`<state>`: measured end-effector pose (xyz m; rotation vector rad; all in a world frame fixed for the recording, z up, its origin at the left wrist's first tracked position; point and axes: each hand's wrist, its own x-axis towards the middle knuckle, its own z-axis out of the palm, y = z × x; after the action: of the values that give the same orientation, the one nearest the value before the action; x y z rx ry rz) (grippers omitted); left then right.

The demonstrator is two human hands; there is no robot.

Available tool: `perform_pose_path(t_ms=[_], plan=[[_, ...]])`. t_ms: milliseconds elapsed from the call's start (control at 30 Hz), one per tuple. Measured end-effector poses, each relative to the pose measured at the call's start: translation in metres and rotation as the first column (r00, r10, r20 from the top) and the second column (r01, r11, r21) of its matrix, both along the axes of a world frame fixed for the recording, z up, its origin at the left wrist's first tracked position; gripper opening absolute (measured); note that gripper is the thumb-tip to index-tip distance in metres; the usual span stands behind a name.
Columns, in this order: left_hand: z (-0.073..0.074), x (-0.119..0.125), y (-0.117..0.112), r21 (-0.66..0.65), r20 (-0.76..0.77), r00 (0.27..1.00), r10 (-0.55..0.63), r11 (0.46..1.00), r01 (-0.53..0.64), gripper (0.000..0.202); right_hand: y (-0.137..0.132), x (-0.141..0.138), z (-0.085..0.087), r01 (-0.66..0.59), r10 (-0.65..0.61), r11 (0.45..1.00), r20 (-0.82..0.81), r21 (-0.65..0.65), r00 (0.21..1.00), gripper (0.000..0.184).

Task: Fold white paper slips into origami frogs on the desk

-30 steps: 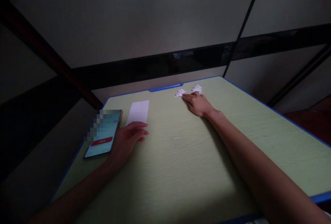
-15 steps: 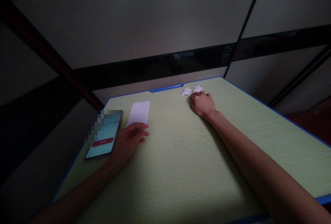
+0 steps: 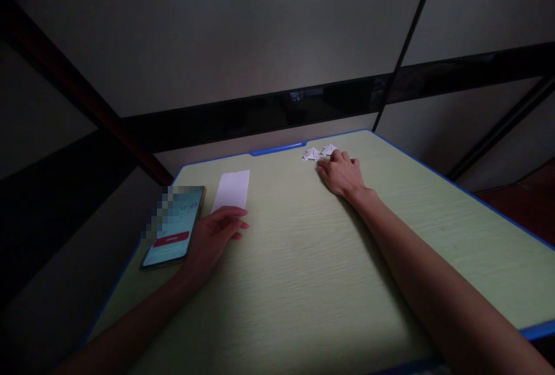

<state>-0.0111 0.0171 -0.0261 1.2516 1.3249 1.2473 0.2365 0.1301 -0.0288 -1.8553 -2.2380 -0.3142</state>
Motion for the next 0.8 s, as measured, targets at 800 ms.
perform_pose_path(t_ms=[800], plan=[[0.002, 0.001, -0.001, -0.004, -0.018, 1.000, 0.023, 1.000, -0.023, 0.011, 0.000, 0.019, -0.005, 0.105, -0.104, 0.992, -0.024, 0.069, 0.994, 0.044]])
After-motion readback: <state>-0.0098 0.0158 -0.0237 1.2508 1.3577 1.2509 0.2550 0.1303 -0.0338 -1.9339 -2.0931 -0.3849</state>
